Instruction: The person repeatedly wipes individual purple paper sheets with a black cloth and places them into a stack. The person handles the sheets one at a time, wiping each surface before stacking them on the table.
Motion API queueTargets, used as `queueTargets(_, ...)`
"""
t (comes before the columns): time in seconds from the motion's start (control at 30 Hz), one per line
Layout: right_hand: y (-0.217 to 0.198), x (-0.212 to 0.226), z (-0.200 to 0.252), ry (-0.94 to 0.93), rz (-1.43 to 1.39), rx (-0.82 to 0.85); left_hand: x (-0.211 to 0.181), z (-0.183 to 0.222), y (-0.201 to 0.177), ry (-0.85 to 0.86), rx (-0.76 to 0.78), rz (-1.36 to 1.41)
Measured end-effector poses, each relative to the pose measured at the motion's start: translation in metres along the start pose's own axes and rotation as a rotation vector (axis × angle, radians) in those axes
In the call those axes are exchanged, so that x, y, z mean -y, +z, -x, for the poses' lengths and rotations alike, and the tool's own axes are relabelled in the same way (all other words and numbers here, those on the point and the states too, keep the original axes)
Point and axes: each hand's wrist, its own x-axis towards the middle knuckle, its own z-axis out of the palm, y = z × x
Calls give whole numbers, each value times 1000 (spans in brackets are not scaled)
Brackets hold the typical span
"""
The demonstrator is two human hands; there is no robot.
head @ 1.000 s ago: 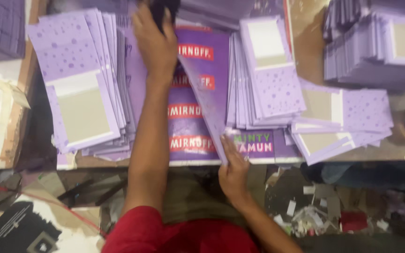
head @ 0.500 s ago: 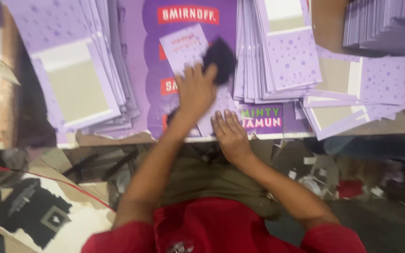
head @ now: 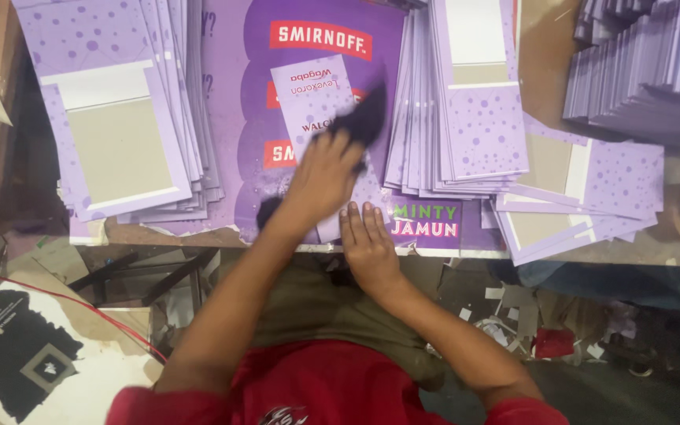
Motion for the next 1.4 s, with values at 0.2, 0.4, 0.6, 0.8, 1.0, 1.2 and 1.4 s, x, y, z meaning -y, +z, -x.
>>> queueTargets(0.2,6,4,2,0,-42,3,-3,30,3,23,186,-52)
queueTargets(0.4,-6,-2,-10,7,-73,-15,90,-88,37,-227,-324,-463)
queueTargets(0.6,-69,15,13,112,-113,-138,131,-123,26,-623,-351,-331)
queueTargets(0.8,-189,6,109,961,-651,-405,79,-79,-1,-415,-589,-314)
queueTargets(1.0,-188,-2,99,1001,-1711,-664,-63,27,-58,-588,-70,1447)
queueTargets(1.2,-140,65,29,921,-1804,-244,-100,41,-144,-499,-458,1253)
queueTargets(1.4,-136,68,-59,589,-1830,167,29,39,-270,-531,-541,104)
